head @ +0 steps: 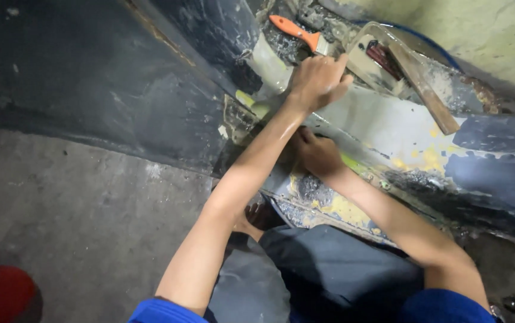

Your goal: Hand-sanding the interior panels of a motorcycle body to smooth the surface.

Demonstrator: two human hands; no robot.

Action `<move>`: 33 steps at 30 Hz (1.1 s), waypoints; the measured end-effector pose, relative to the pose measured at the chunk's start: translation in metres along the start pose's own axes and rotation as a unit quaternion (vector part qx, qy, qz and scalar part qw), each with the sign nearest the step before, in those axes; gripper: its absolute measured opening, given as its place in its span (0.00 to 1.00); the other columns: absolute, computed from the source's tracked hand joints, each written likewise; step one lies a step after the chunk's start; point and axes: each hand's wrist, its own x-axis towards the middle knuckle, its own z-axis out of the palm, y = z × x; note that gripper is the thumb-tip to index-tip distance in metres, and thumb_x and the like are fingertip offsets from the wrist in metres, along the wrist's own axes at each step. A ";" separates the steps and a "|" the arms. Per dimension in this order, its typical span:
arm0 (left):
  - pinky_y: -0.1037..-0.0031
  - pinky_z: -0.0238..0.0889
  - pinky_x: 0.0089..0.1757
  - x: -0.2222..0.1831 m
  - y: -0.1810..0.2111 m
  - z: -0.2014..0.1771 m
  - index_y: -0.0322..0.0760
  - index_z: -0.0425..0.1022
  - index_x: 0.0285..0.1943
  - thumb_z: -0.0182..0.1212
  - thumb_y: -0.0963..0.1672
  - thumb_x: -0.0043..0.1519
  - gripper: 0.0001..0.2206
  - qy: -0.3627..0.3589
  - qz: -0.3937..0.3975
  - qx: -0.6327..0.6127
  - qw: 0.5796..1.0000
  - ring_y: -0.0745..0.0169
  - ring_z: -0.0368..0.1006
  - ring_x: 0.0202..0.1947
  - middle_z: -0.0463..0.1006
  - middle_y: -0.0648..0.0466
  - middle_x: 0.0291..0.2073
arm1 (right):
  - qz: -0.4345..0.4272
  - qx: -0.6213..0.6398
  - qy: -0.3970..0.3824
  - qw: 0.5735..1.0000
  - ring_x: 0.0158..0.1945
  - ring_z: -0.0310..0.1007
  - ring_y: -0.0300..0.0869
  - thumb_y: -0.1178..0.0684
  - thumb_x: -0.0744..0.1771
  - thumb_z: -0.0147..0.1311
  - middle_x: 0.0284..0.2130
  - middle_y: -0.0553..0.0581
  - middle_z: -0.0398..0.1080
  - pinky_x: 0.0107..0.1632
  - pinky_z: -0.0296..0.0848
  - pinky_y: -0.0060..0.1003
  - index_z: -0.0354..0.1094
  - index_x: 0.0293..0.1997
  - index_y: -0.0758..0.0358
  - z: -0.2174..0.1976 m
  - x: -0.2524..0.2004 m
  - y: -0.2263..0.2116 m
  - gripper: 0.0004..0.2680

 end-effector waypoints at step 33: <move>0.71 0.65 0.25 -0.088 0.004 -0.063 0.48 0.63 0.26 0.50 0.45 0.56 0.06 0.184 -0.090 -0.026 0.978 0.55 0.70 0.20 0.65 0.57 0.12 | -0.012 0.146 -0.018 0.989 0.14 0.61 0.46 0.49 0.63 0.47 0.19 0.52 0.60 0.18 0.59 0.37 0.64 0.24 0.57 0.051 0.038 0.001 0.07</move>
